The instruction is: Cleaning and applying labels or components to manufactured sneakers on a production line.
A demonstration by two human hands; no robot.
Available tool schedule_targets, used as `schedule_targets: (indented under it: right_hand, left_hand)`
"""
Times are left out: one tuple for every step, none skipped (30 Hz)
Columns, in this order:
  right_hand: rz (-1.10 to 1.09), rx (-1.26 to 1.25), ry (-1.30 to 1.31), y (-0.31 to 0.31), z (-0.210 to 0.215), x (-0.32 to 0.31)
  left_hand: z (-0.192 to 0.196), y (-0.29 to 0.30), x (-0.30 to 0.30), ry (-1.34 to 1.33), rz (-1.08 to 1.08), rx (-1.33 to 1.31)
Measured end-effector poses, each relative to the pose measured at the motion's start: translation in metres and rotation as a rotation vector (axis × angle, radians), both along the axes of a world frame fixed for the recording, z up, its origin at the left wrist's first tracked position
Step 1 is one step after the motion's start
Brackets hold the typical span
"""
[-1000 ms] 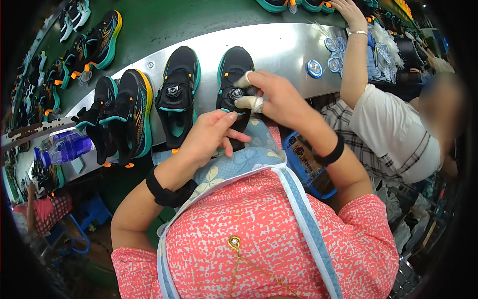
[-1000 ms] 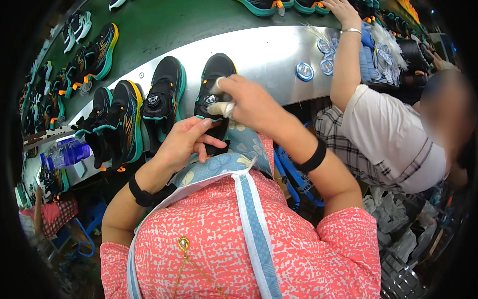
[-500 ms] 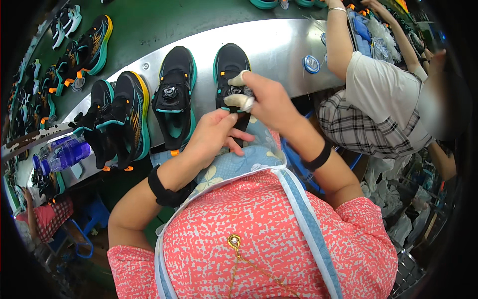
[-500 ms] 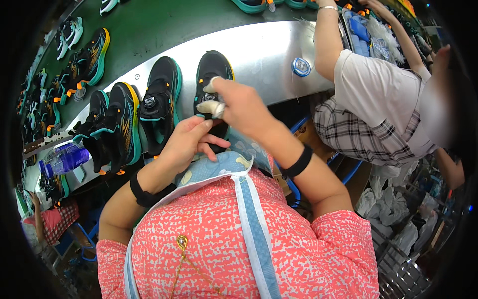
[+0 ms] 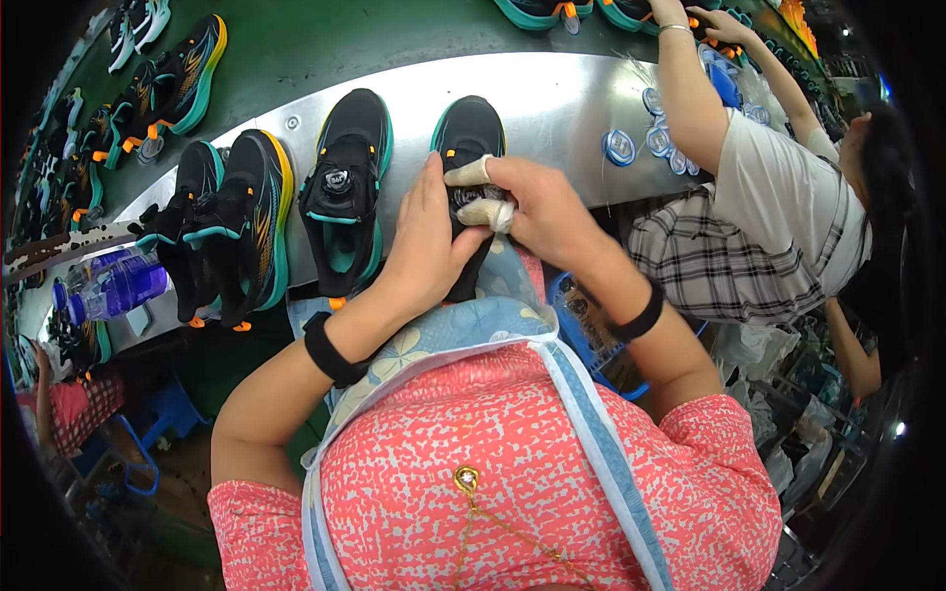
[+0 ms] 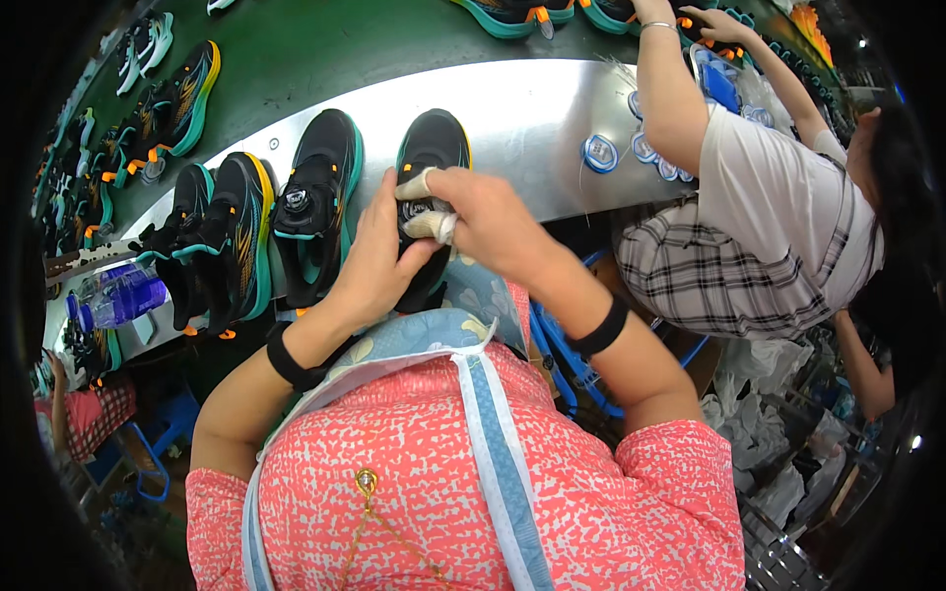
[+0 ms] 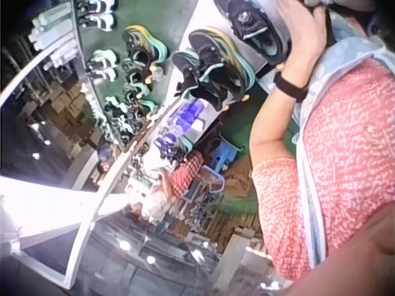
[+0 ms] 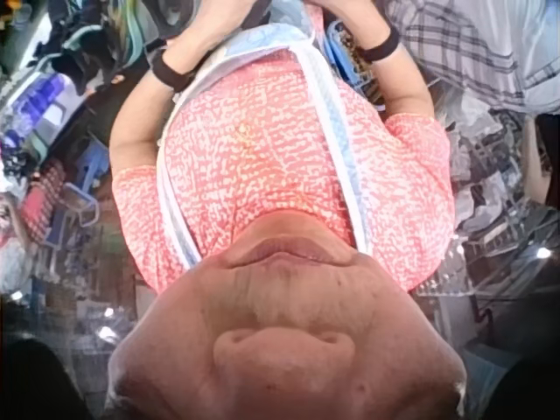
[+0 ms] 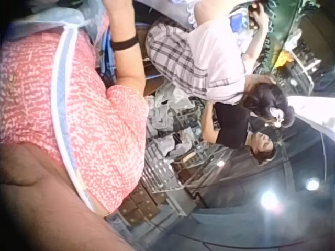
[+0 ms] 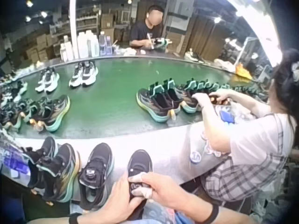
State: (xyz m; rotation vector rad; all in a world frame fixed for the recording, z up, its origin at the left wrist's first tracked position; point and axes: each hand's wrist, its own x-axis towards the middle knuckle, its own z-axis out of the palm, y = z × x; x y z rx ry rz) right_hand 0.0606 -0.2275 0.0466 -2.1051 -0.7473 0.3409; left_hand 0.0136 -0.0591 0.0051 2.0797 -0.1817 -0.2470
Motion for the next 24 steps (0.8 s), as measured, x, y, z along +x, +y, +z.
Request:
schedule_targets:
  right_hand:
    - [-0.134, 0.035, -0.030, 0.005, -0.005, -0.013]
    - [-0.270, 0.072, -0.067, 0.009, -0.011, -0.021]
    - [-0.313, 0.079, -0.059, 0.010, -0.016, -0.024]
    - [-0.315, 0.082, -0.063, 0.007, -0.013, -0.020]
    - [-0.258, 0.073, 0.063, 0.002, -0.010, -0.015]
    - [-0.195, 0.065, 0.186, -0.004, -0.008, -0.007]
    - [-0.170, 0.135, 0.214, -0.011, -0.008, 0.000]
    - [-0.189, 0.084, 0.226, -0.017, -0.006, 0.010]
    - [-0.209, 0.040, 0.143, -0.018, 0.004, 0.015]
    - [-0.228, -0.004, 0.060, -0.018, 0.011, 0.018]
    - [-0.176, -0.143, 0.012, -0.015, 0.008, 0.017]
    - [-0.125, -0.279, -0.039, -0.006, 0.004, 0.016]
    - [-0.066, -0.411, 0.004, 0.006, 0.002, 0.013]
    - [-0.047, -0.398, -0.010, 0.011, 0.003, 0.014]
    - [-0.034, -0.297, -0.041, 0.010, -0.005, 0.014]
    - [-0.022, -0.195, -0.072, 0.008, -0.014, 0.015]
    - [-0.019, -0.192, -0.063, 0.008, -0.015, 0.016]
    - [-0.006, -0.157, -0.079, 0.007, -0.017, 0.016]
    - [0.007, -0.122, -0.094, 0.007, -0.018, 0.017]
    - [0.009, -0.120, -0.086, 0.005, -0.019, 0.018]
    - [0.020, -0.078, -0.116, 0.004, -0.019, 0.019]
    - [0.029, -0.036, -0.147, 0.002, -0.018, 0.020]
    - [0.032, -0.034, -0.142, 0.001, -0.014, 0.022]
    - [0.018, -0.002, 0.037, 0.001, -0.006, 0.022]
  left_hand:
    - [-0.006, -0.004, -0.004, -0.059, 0.023, 0.049]
    - [-0.008, -0.005, -0.003, -0.124, 0.044, 0.098]
    - [-0.008, -0.004, -0.003, -0.121, 0.035, 0.096]
    - [-0.007, -0.003, -0.001, -0.126, 0.033, 0.098]
    - [-0.001, -0.001, 0.003, -0.055, 0.002, 0.048]
    - [0.001, 0.001, 0.006, 0.015, -0.024, 0.000]
    - [0.000, 0.004, 0.006, 0.013, -0.032, 0.002]
    - [-0.001, 0.008, 0.006, 0.025, -0.009, -0.006]
    - [-0.001, 0.009, 0.003, 0.034, 0.024, -0.018]
    - [-0.002, 0.008, 0.003, 0.031, 0.034, -0.021]
    - [-0.001, 0.003, 0.009, -0.019, 0.028, -0.046]
    - [0.000, -0.001, 0.015, -0.073, 0.021, -0.069]
    - [-0.003, -0.006, 0.020, 0.056, -0.015, -0.277]
    - [-0.004, -0.005, 0.021, 0.063, -0.017, -0.278]
    - [-0.005, -0.002, 0.021, 0.121, -0.008, -0.288]
    - [-0.005, -0.002, 0.021, 0.179, 0.002, -0.298]
    - [-0.007, -0.001, 0.026, 0.146, 0.001, -0.222]
    - [-0.011, -0.001, 0.025, 0.155, 0.004, -0.219]
    - [-0.016, -0.002, 0.022, 0.110, 0.001, -0.229]
    - [-0.016, -0.004, 0.021, 0.067, -0.001, -0.240]
    - [-0.016, -0.004, 0.021, 0.075, 0.001, -0.239]
    - [-0.014, -0.004, 0.023, 0.109, -0.020, -0.189]
    - [-0.013, -0.004, 0.026, 0.141, -0.038, -0.139]
    - [-0.015, -0.003, 0.026, 0.145, -0.036, -0.138]
